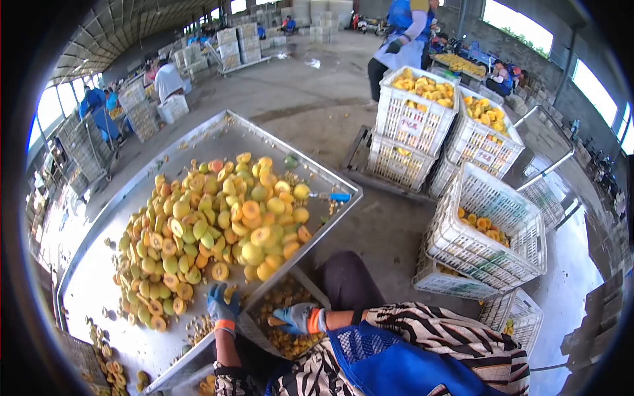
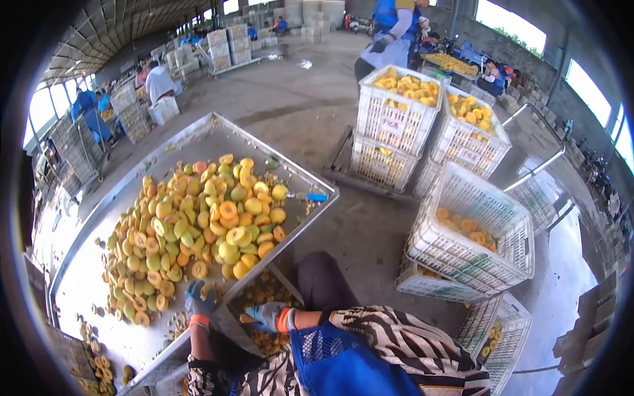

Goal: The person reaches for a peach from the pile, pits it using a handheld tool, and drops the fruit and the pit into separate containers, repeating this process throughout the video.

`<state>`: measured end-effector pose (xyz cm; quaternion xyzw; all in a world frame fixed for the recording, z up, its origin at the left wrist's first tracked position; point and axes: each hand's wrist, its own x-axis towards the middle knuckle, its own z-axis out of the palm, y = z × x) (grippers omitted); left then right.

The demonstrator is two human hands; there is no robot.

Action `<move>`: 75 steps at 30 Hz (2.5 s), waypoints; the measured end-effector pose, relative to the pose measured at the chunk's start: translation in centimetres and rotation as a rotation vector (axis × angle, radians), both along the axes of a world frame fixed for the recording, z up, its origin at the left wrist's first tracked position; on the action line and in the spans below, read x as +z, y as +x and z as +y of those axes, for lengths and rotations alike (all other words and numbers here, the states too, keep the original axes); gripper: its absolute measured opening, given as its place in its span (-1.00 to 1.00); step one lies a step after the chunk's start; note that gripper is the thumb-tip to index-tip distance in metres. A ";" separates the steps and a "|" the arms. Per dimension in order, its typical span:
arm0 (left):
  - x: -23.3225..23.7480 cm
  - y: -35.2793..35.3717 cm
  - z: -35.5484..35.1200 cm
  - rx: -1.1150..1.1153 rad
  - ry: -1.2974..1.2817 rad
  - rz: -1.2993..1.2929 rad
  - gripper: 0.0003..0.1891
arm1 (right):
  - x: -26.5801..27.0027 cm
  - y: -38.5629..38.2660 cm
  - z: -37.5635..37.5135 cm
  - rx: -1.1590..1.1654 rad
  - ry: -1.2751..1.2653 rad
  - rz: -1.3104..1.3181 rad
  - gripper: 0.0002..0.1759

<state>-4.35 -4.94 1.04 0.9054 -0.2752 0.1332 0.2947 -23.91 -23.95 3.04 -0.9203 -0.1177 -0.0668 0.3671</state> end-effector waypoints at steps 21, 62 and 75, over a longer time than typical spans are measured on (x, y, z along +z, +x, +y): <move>8.5 -5.4 1.5 -0.284 -1.951 1.314 -0.58 | 3.3 1.8 -0.5 -0.329 0.086 0.010 -0.70; 6.9 -11.9 -3.6 -0.155 -1.589 1.281 -0.52 | 7.4 0.3 3.5 -0.086 0.302 0.790 -0.72; 6.3 -11.5 -3.8 -0.262 -1.494 1.168 -0.49 | 9.3 0.7 2.4 0.048 0.678 1.112 -0.74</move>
